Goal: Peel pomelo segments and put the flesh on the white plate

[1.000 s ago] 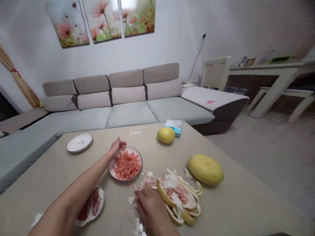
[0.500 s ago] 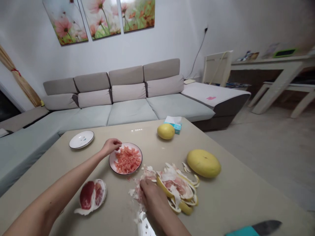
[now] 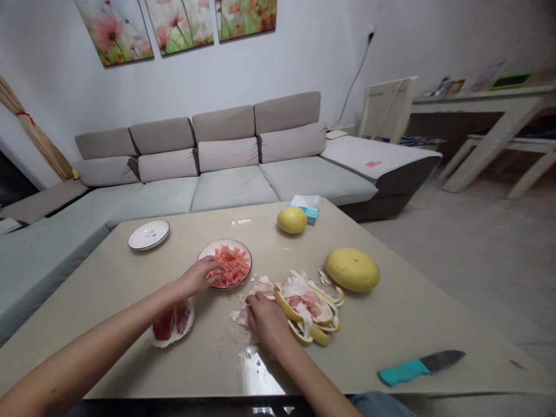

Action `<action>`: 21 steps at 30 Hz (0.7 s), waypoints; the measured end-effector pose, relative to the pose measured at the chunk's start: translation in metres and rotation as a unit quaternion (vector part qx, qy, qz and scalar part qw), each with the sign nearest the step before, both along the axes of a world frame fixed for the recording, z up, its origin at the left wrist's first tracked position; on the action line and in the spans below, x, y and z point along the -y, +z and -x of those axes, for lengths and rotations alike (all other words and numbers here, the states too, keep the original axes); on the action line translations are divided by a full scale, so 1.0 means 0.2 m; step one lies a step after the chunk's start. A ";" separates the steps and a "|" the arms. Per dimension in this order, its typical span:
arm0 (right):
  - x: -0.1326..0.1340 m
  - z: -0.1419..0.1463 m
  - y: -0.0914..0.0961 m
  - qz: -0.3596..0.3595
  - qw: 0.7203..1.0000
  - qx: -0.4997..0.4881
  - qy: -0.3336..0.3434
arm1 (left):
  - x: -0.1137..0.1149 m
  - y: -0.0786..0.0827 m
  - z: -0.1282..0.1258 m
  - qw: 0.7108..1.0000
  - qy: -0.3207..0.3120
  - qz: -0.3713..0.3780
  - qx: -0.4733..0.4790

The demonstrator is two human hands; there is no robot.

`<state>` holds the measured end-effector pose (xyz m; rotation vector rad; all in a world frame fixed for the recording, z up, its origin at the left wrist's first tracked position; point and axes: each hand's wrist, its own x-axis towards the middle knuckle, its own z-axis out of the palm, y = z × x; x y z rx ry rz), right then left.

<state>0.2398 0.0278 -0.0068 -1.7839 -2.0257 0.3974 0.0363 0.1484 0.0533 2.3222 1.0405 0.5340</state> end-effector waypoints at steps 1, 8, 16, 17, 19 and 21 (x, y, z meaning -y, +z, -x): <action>-0.01 0.00 0.00 -0.006 1.000 -0.011 -0.007 | -0.01 -0.01 -0.03 1.000 -0.012 -0.002 -0.002; -0.11 0.05 0.00 -0.037 0.996 -0.080 0.000 | -0.12 -0.09 -0.15 0.997 -0.076 -0.003 -0.030; -0.13 0.03 0.01 0.005 0.998 -0.051 -0.027 | -0.17 -0.10 -0.13 0.995 -0.079 0.005 -0.064; -0.12 0.02 0.01 0.010 0.999 -0.041 -0.034 | -0.19 -0.10 -0.11 0.995 -0.072 0.005 -0.070; -0.10 0.01 0.02 0.019 0.999 -0.020 -0.043 | -0.25 -0.10 -0.08 0.995 -0.049 0.002 -0.082; -0.08 0.01 0.03 0.027 0.999 0.001 -0.046 | -0.31 -0.10 -0.02 0.995 -0.023 -0.002 -0.096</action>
